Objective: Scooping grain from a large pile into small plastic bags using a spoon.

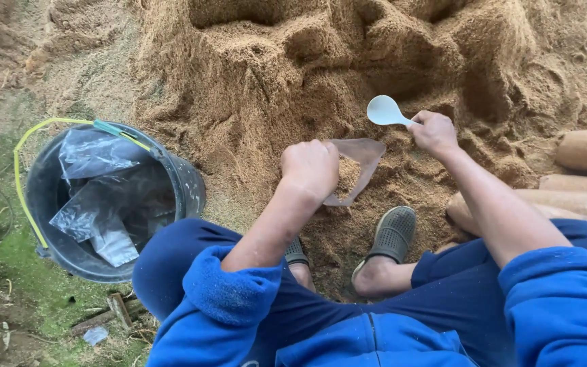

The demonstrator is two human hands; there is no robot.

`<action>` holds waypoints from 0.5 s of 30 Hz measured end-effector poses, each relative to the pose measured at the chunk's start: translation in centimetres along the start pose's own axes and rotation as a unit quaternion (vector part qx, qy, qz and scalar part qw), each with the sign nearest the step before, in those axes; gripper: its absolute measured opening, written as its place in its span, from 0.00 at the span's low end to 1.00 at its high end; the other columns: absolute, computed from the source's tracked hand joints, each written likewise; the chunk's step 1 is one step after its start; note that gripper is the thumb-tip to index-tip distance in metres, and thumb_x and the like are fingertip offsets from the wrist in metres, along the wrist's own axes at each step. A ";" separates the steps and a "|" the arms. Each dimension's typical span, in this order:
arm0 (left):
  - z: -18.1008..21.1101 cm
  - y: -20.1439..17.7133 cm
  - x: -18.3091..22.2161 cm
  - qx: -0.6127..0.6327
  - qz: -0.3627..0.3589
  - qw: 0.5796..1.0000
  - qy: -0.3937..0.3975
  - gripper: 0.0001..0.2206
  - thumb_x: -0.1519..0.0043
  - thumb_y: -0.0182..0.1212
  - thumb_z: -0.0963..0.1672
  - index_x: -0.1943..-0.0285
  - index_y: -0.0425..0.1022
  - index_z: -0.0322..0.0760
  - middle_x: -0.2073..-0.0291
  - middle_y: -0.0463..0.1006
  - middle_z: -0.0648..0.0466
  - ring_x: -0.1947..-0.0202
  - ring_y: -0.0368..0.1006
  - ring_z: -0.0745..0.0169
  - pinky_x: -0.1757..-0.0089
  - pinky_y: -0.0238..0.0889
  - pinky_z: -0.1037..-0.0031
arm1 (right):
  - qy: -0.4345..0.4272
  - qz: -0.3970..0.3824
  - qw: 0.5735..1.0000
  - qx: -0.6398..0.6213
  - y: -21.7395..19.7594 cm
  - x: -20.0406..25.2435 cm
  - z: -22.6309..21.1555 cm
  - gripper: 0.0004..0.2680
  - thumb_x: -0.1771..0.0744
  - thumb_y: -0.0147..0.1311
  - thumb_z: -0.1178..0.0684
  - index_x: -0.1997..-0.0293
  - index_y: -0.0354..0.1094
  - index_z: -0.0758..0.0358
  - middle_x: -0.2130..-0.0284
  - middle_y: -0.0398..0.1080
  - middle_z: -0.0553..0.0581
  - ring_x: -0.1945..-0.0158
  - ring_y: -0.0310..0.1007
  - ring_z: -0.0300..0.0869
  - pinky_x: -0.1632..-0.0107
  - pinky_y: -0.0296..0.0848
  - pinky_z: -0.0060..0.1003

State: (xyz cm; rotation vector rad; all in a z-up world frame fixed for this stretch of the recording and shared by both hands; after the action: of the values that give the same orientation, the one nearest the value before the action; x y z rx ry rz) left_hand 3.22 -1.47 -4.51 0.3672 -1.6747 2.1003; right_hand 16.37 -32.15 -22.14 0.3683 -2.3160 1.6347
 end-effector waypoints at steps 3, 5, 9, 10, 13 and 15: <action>0.2 0.2 -0.1 0.006 0.011 1.000 0.008 0.14 0.38 0.47 0.42 0.59 0.82 0.33 0.69 0.84 0.46 0.64 0.83 0.39 0.70 0.72 0.40 | 0.018 0.026 1.000 0.003 1.3 -1.6 0.0 0.09 0.36 0.54 0.42 0.55 0.78 0.42 0.61 0.78 0.55 0.50 0.75 0.55 0.50 0.74 0.52; 0.3 0.4 -0.2 0.008 0.004 1.000 0.006 0.14 0.38 0.46 0.42 0.55 0.80 0.30 0.67 0.84 0.44 0.64 0.82 0.38 0.71 0.71 0.36 | 0.035 0.055 0.997 -0.029 2.0 -2.8 -0.2 0.09 0.35 0.56 0.41 0.54 0.78 0.42 0.60 0.77 0.56 0.49 0.74 0.56 0.49 0.73 0.53; 0.3 -1.1 0.6 0.019 0.009 1.000 0.006 0.15 0.37 0.45 0.41 0.54 0.80 0.30 0.67 0.84 0.46 0.64 0.82 0.40 0.72 0.71 0.37 | 0.033 0.066 0.997 -0.039 4.1 -4.2 -2.7 0.09 0.35 0.57 0.42 0.53 0.78 0.42 0.59 0.78 0.55 0.48 0.74 0.56 0.47 0.73 0.52; 0.3 -1.1 0.6 0.019 0.013 1.000 0.013 0.14 0.37 0.45 0.41 0.55 0.80 0.30 0.67 0.84 0.45 0.64 0.82 0.39 0.72 0.71 0.36 | 0.019 0.060 0.996 -0.058 5.0 -4.2 -3.9 0.09 0.35 0.57 0.42 0.53 0.78 0.40 0.59 0.78 0.54 0.49 0.75 0.54 0.48 0.73 0.51; 0.7 -1.0 0.7 0.016 0.008 1.000 0.009 0.14 0.37 0.46 0.41 0.55 0.80 0.29 0.68 0.84 0.45 0.64 0.82 0.39 0.72 0.71 0.37 | -0.016 0.041 0.995 -0.090 7.6 -4.1 -8.2 0.08 0.34 0.57 0.44 0.53 0.78 0.41 0.60 0.78 0.54 0.50 0.76 0.53 0.48 0.74 0.49; 0.6 -1.3 0.5 0.012 0.001 1.000 -0.002 0.14 0.36 0.47 0.41 0.54 0.80 0.30 0.68 0.84 0.45 0.64 0.82 0.38 0.72 0.71 0.38 | -0.038 0.031 0.993 -0.106 9.1 -4.2 -10.7 0.08 0.34 0.58 0.46 0.53 0.79 0.44 0.60 0.79 0.55 0.50 0.77 0.54 0.48 0.74 0.50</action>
State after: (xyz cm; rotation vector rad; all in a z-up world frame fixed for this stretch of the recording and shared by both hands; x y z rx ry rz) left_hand 3.41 -1.78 -3.02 0.3758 -1.6539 2.1246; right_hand 17.83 -18.92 -28.24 0.3208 -2.5513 1.4045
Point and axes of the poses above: each hand's wrist, its own x-axis away from the middle knuckle, its own y-axis out of the palm, z = x × y, the point moved 5 cm from there along -x, towards the middle knuckle
